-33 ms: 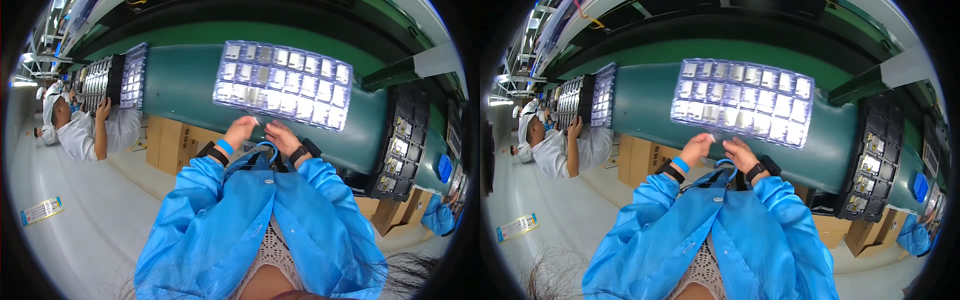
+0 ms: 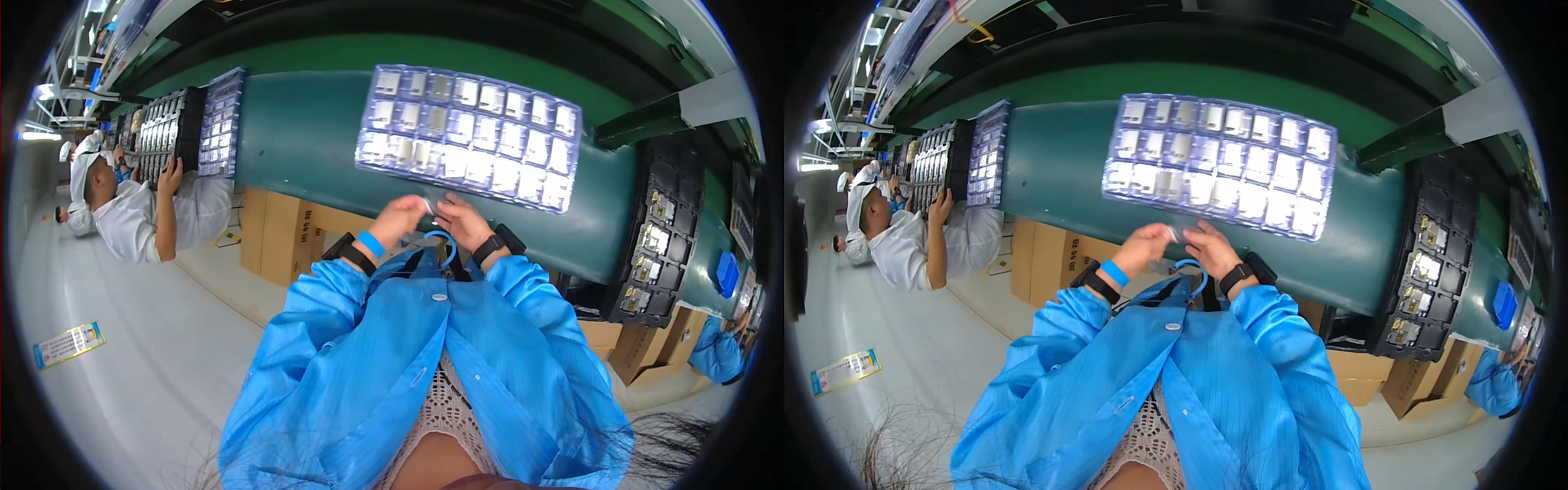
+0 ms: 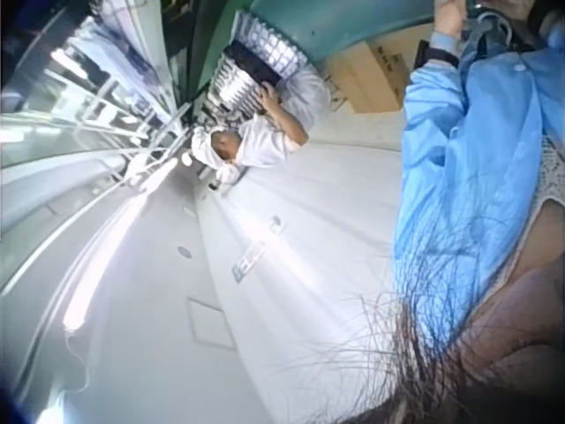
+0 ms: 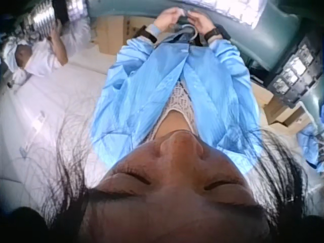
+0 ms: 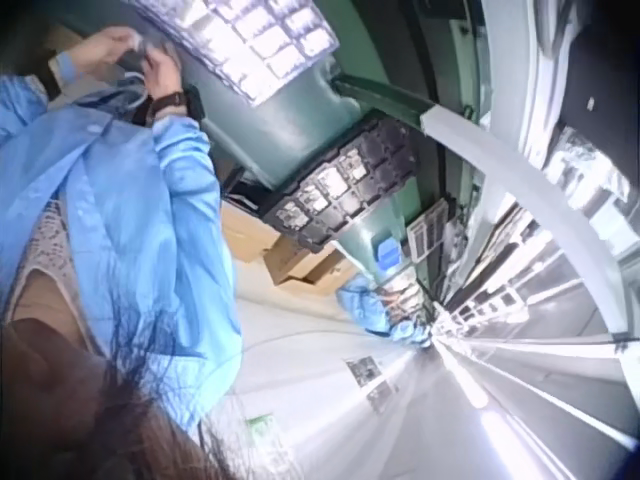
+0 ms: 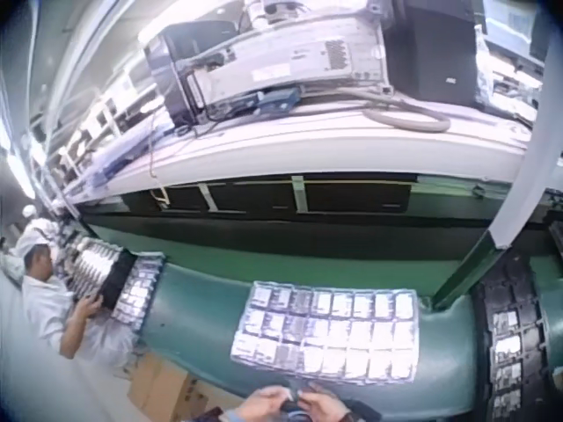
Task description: Assemble electronic circuit board components into a plastic housing on a factory line.
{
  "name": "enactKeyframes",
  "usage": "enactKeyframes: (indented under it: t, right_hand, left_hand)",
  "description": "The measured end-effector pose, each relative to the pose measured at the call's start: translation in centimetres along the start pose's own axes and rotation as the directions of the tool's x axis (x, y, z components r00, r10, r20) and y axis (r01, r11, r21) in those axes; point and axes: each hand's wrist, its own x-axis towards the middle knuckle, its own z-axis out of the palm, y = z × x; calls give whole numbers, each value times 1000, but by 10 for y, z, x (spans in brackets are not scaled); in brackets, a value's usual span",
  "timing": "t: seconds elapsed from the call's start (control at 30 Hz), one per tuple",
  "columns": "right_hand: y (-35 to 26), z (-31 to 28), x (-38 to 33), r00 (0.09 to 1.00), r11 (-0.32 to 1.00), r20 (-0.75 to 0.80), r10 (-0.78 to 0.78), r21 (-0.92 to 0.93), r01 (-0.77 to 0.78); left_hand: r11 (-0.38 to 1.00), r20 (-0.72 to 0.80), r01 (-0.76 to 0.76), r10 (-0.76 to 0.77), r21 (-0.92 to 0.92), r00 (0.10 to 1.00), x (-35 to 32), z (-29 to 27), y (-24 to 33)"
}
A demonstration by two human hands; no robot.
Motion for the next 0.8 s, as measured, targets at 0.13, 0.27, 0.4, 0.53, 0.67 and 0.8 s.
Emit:
enactKeyframes:
  t: [0.13,0.27,0.4,0.53,0.67,0.8]
  right_hand:
    - [23,34,9,997,998,81,2,67,-8]
    - [54,84,-29,844,997,532,63,-61,-36]
    - [83,123,-38,713,927,701,33,-287,240]
    - [122,91,-22,921,246,281,-270,-905,348]
    - [130,44,-46,767,457,-74,-637,-838,298]
    - [69,83,-112,774,735,-282,-567,250,630]
  left_hand:
    - [985,332,12,-70,173,941,-55,-4,2]
    - [973,357,-160,93,164,929,-92,-29,19]
    - [755,-3,-494,546,-431,838,-142,-46,78]
    - [502,34,-688,819,-524,573,-189,-93,154]
    - [508,37,-738,833,-445,551,-209,-113,173]
    - [825,-228,-309,454,474,862,-159,-107,123]
